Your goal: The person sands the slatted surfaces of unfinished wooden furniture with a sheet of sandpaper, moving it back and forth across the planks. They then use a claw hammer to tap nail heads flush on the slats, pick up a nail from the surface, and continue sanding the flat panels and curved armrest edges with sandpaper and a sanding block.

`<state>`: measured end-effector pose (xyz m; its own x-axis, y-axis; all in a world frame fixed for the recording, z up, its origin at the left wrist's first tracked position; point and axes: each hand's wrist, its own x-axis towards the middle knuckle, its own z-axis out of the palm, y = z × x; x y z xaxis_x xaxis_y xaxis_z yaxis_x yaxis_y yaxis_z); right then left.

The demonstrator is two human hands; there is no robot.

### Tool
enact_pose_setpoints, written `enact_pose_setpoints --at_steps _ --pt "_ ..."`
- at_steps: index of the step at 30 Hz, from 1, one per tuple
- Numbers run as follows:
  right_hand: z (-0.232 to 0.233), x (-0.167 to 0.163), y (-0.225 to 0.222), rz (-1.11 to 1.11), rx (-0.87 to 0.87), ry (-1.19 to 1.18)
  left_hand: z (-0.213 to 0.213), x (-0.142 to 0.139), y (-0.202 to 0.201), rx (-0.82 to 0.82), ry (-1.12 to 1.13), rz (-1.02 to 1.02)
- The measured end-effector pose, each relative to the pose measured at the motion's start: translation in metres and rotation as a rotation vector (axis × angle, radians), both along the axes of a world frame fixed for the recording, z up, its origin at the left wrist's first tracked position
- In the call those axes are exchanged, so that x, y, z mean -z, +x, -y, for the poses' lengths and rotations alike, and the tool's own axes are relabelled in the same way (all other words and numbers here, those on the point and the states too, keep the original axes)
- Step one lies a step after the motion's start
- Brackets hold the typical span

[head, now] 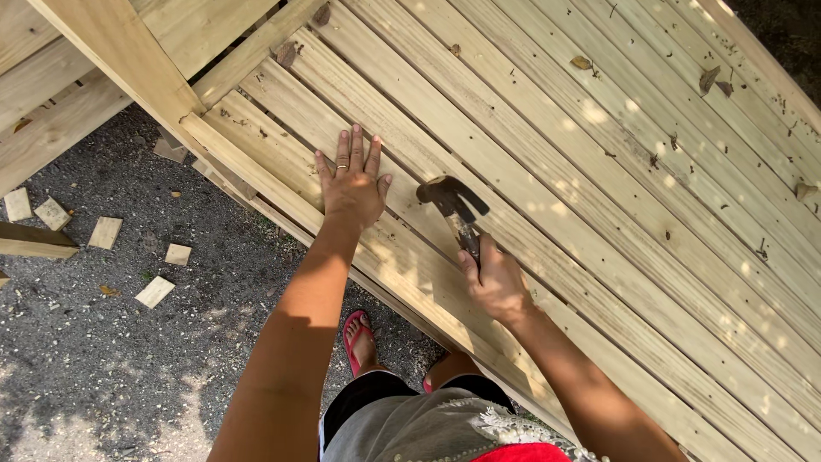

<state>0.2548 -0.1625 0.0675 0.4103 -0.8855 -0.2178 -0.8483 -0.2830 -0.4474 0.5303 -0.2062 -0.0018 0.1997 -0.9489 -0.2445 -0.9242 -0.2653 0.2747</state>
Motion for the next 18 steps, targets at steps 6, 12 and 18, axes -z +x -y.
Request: enact_pose_setpoints --at_steps 6,12,18 --pt "0.017 -0.012 0.011 0.166 0.175 0.399 0.005 -0.020 0.002 0.038 0.156 -0.037" --pt "-0.004 -0.050 -0.007 0.302 0.134 0.301 -0.031 -0.027 0.014 0.210 0.066 0.097" --pt "-0.028 -0.021 0.009 -0.060 -0.072 0.117 -0.030 -0.019 0.016 0.118 -0.171 -0.054"
